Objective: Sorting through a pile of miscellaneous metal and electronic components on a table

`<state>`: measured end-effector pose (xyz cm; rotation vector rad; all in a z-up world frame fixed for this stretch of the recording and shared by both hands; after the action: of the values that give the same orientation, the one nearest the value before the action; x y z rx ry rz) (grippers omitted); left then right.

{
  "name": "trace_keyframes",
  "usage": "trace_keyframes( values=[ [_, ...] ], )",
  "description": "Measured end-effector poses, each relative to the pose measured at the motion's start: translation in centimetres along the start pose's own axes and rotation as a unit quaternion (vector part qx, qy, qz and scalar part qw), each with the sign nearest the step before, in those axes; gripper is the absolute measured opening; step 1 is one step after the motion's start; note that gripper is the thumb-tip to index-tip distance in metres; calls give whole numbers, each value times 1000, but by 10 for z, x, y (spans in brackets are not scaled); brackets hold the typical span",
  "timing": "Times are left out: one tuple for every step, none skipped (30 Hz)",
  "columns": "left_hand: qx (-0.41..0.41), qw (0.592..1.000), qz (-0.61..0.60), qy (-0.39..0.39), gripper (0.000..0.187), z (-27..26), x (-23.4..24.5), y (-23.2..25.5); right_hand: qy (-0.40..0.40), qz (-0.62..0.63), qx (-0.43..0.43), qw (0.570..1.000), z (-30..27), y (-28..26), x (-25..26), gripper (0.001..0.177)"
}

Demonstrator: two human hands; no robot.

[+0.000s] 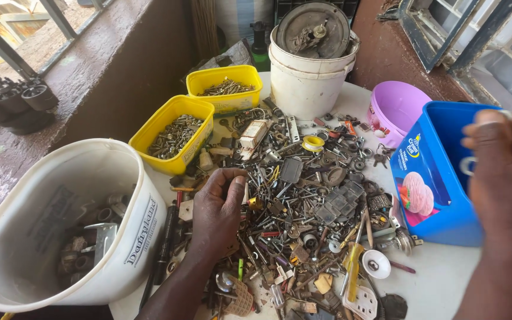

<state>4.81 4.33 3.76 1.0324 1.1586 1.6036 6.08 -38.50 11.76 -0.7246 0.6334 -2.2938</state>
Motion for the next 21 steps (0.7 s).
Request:
trace_keyframes(
  values=[
    [21,1000,-6,2,22,0,1,-1,9,-81,8,997,4,32,10,25],
    [42,999,-12,4,21,-1,1,-1,18,-161,16,987,8,64,19,32],
    [42,999,-13,4,21,1,1,-5,18,-162,16,987,6,60,20,32],
    [28,1000,-9,9,21,2,1,-7,16,-185,32,982,4,55,21,33],
    [15,1000,-5,14,20,4,2,-9,14,-207,46,977,2,49,21,41],
    [15,1000,-6,14,20,4,3,-7,14,-208,46,977,1,25,15,41],
    [24,999,-9,20,20,3,4,-5,25,-209,33,977,0,1,12,34],
    [33,999,-13,25,19,3,5,-4,36,-210,21,977,-1,-22,8,27],
    [33,999,-14,26,19,3,5,-2,35,-210,21,977,-2,-44,-1,27],
    [47,998,-14,34,19,3,7,-1,-12,-194,64,979,-3,-71,-18,14],
    [60,997,-14,40,19,3,8,0,-60,-178,106,976,-7,-97,-34,4],
    [61,997,-14,40,19,3,9,-6,-61,-178,105,976,-12,-104,-55,4],
    [35,998,-32,35,19,4,10,-8,-159,-134,34,978,-18,-101,-89,12],
    [10,998,-50,29,21,6,10,-9,-256,-88,-37,962,-27,-99,-122,20],
    [7,998,-49,29,21,6,9,-9,-253,-87,-37,963,-30,-90,-138,20],
    [10,999,-43,30,20,6,9,-10,-330,-131,-21,935,-38,-81,-163,23],
    [14,999,-36,32,19,5,9,-12,-405,-174,-5,898,-49,-70,-187,27],
    [12,999,-35,33,19,5,8,-13,-404,-173,-4,898,-45,-67,-200,27],
    [13,999,-30,30,19,6,6,-14,-406,-193,-2,893,-41,-62,-214,29],
    [13,999,-25,28,19,7,5,-16,-408,-213,1,888,-36,-57,-227,33],
    [12,999,-24,27,19,6,5,-14,-407,-213,0,888,-29,-52,-243,33]
  ],
)
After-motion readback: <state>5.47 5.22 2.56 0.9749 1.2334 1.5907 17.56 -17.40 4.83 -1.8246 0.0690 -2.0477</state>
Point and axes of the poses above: each hand's wrist, its own z-axis towards the middle knuckle, its own x-axis out of the back of the hand, y = z × x, the point moved 7 cm from there along z, towards the middle knuckle, and after that the axes turned 9 degrees about -z, right-handed, at the moved point
